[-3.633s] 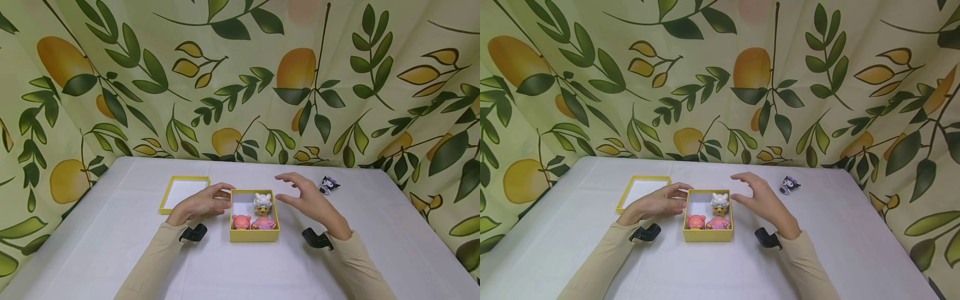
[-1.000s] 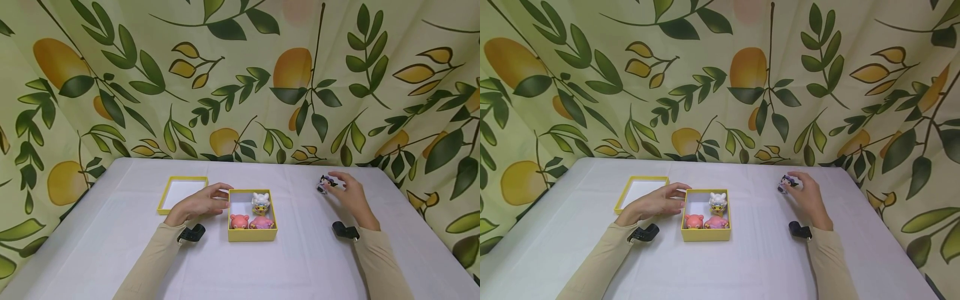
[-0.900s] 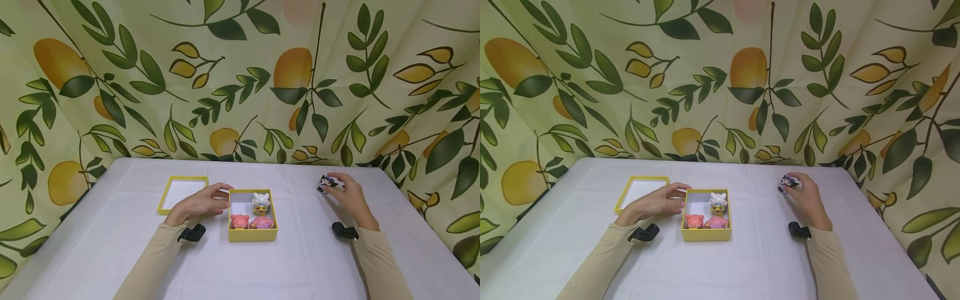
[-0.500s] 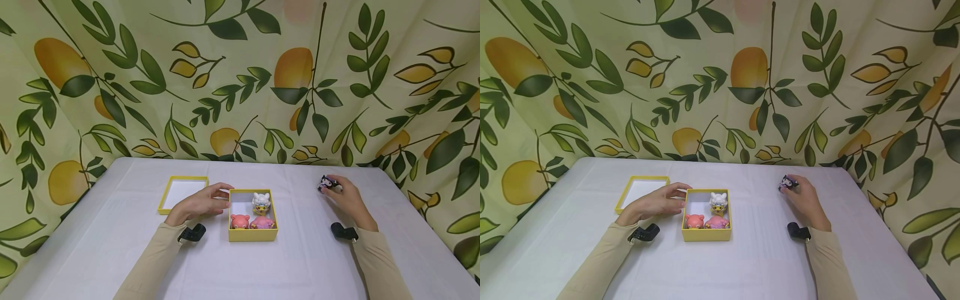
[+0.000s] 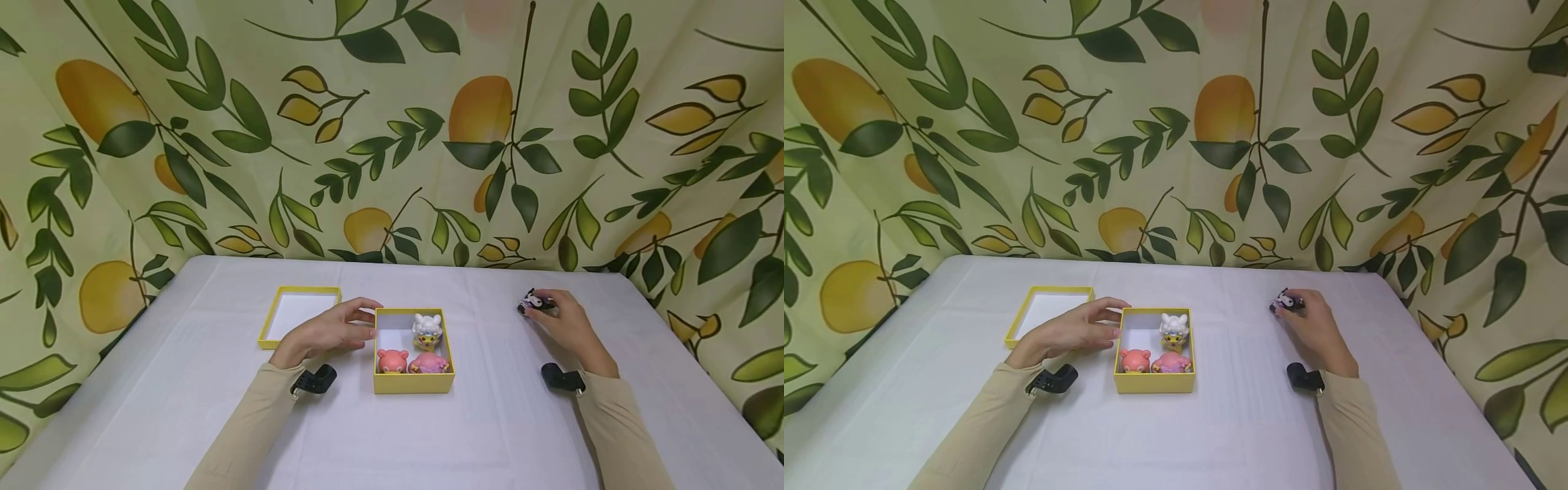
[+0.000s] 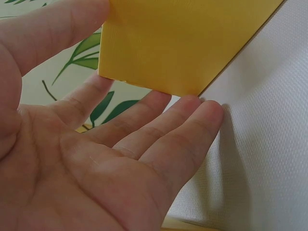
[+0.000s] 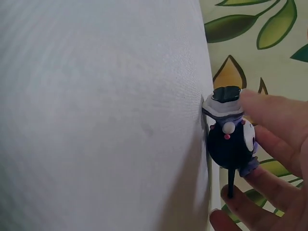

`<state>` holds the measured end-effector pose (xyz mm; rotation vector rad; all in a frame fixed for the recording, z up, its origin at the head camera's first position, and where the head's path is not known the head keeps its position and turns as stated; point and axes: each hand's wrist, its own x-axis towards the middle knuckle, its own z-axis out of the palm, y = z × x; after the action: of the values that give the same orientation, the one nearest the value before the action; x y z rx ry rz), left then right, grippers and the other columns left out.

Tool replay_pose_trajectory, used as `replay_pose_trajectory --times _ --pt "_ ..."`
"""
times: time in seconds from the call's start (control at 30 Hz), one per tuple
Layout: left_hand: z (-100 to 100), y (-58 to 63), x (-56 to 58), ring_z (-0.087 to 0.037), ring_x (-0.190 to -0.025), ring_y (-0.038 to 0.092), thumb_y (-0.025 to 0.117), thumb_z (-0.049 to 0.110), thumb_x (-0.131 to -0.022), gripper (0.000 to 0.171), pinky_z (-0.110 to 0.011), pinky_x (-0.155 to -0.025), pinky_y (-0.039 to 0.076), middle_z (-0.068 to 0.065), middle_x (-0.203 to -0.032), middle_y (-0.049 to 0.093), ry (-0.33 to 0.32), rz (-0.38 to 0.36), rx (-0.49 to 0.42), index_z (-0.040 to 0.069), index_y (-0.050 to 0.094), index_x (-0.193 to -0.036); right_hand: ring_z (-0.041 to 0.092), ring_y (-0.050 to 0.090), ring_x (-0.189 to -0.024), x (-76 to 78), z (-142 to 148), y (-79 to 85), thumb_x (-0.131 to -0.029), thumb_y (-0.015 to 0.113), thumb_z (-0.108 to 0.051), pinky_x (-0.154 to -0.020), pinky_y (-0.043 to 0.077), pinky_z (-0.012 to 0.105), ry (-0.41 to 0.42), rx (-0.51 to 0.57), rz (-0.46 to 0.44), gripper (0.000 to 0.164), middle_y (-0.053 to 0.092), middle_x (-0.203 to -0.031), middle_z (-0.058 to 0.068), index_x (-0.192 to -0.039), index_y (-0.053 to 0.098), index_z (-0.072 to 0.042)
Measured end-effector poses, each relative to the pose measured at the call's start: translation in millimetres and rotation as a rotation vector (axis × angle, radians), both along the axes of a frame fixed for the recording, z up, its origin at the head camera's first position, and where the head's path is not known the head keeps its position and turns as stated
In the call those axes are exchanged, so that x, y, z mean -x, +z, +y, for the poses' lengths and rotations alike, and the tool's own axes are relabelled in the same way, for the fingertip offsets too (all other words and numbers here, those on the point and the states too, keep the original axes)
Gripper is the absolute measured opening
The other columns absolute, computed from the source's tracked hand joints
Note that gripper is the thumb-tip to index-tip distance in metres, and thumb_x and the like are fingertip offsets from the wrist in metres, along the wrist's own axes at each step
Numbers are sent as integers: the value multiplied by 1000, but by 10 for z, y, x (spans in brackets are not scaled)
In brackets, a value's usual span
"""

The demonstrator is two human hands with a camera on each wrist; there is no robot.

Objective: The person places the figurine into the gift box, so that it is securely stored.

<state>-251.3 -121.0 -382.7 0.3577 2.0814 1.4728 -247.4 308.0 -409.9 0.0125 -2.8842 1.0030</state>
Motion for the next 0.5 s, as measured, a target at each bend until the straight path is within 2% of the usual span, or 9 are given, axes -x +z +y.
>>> replay_pose_trajectory --times 0.17,0.33,0.5 --pt "-2 0 -1 -23 -109 61 66 15 -94 48 -38 -96 55 -17 -136 52 -1 -1 4 13 50 -139 50 45 -127 -7 -20 12 -102 56 -31 -106 39 63 -11 5 -39 56 43 -142 35 -140 42 7" --pt "4 2 -3 -23 -110 61 65 14 -94 48 -39 -97 54 -18 -137 52 -1 1 14 13 49 -139 47 53 -119 -11 -25 -8 -102 55 -26 -100 45 60 -39 -15 -20 45 53 -132 33 -134 48 5" --pt "5 0 -3 -23 -110 60 64 14 -95 47 -39 -97 54 -17 -138 52 4 -1 20 14 49 -139 47 53 -118 -3 -32 -16 -101 56 -22 -99 46 59 -47 -20 -26 43 53 -131 34 -133 46 6"
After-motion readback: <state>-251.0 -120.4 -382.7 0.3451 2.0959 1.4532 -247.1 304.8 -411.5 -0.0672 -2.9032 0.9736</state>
